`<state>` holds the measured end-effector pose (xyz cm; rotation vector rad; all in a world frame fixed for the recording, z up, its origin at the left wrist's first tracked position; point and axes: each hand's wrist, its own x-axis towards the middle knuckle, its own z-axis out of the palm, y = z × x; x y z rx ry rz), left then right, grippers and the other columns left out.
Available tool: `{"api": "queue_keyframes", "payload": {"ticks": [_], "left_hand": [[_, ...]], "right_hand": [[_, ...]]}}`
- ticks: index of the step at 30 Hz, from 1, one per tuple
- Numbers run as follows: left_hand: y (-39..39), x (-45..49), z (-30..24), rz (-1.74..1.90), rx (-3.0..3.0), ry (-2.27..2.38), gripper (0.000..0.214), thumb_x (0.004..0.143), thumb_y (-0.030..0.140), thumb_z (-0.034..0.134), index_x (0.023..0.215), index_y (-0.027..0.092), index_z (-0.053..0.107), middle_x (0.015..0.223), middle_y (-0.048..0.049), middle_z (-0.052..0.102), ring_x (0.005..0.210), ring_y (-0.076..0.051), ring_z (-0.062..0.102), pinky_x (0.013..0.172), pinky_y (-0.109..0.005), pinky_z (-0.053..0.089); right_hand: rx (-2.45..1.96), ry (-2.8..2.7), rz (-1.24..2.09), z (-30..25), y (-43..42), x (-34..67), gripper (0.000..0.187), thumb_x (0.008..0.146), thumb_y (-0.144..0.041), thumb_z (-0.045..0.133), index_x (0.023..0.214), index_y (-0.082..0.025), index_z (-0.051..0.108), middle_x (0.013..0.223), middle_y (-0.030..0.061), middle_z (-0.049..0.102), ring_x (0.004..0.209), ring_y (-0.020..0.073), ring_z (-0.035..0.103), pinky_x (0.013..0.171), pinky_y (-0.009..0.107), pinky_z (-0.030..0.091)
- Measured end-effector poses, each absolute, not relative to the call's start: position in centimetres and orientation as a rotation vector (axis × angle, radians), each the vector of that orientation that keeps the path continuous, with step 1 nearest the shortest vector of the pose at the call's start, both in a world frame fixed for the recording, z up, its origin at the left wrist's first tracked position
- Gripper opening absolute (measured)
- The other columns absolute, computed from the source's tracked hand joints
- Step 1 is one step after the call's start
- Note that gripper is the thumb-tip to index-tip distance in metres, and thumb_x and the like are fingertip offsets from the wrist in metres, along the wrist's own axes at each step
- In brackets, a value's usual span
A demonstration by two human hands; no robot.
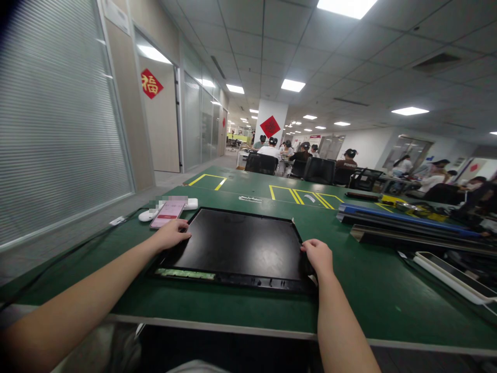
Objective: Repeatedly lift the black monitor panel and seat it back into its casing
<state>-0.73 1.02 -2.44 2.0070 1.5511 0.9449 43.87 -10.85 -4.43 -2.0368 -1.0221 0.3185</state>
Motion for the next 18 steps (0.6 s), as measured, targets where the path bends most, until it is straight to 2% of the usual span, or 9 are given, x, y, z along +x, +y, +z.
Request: {"api": "queue_keyframes", "payload": {"ticks": [5,9,10,11,14,18], "left_hand": [[1.11,-0.81,-2.47,0.965,2.081,1.543,0.015,0.053,0.020,0.074,0.047,0.023,0.061,0.085,-0.0124,0.072,0.103,-0.038,0.062,0.094,-0.042,0.045],[1.02,-0.75,-2.39,0.940,2.106,1.548,0.010,0.053,0.019,0.073,0.051,0.023,0.064,0.086,-0.0123,0.072,0.103,-0.037,0.063,0.093,-0.040,0.046],[1.00,-0.75,-2.41,0.924,2.102,1.559,0.006,0.054,0.020,0.072,0.058,0.022,0.067,0.089,-0.0124,0.072,0.102,-0.036,0.063,0.093,-0.039,0.047],[0.99,-0.77,-2.44,0.905,2.093,1.575,0.012,0.056,0.022,0.072,0.068,0.020,0.071,0.093,-0.0127,0.072,0.102,-0.035,0.064,0.092,-0.039,0.047],[0.93,-0.86,-2.63,0.813,2.123,1.620,0.040,0.063,0.030,0.069,0.100,0.016,0.072,0.104,-0.0133,0.071,0.104,-0.033,0.064,0.092,-0.038,0.048],[0.61,-0.94,-2.76,0.699,2.393,1.498,0.051,0.067,0.038,0.069,0.113,0.017,0.067,0.123,-0.0137,0.062,0.116,-0.031,0.057,0.102,-0.040,0.042]], "right_hand": [[-2.047,-1.032,0.307,-4.34,-10.95,43.74,0.023,0.072,-0.032,0.053,0.078,-0.022,0.073,0.076,0.0024,0.074,0.084,0.0219,0.066,0.070,0.029,0.043],[-2.055,-1.045,0.283,-4.21,-11.07,43.55,0.023,0.072,-0.032,0.053,0.078,-0.022,0.073,0.077,0.0027,0.075,0.084,0.0221,0.066,0.068,0.030,0.043],[-2.055,-1.050,0.278,-4.21,-11.08,43.53,0.023,0.072,-0.032,0.053,0.078,-0.022,0.073,0.077,0.0029,0.075,0.083,0.0223,0.066,0.068,0.030,0.043],[-2.057,-1.056,0.273,-4.22,-11.07,43.54,0.023,0.072,-0.032,0.053,0.078,-0.022,0.073,0.077,0.0032,0.075,0.083,0.0225,0.066,0.068,0.030,0.043],[-2.065,-1.071,0.266,-4.31,-10.98,43.64,0.023,0.073,-0.032,0.052,0.079,-0.022,0.073,0.076,0.0031,0.074,0.083,0.0223,0.065,0.067,0.030,0.043],[-2.076,-1.093,0.245,-4.43,-10.87,43.73,0.026,0.074,-0.033,0.051,0.082,-0.022,0.073,0.077,0.0032,0.075,0.083,0.0221,0.065,0.067,0.029,0.043]]}}
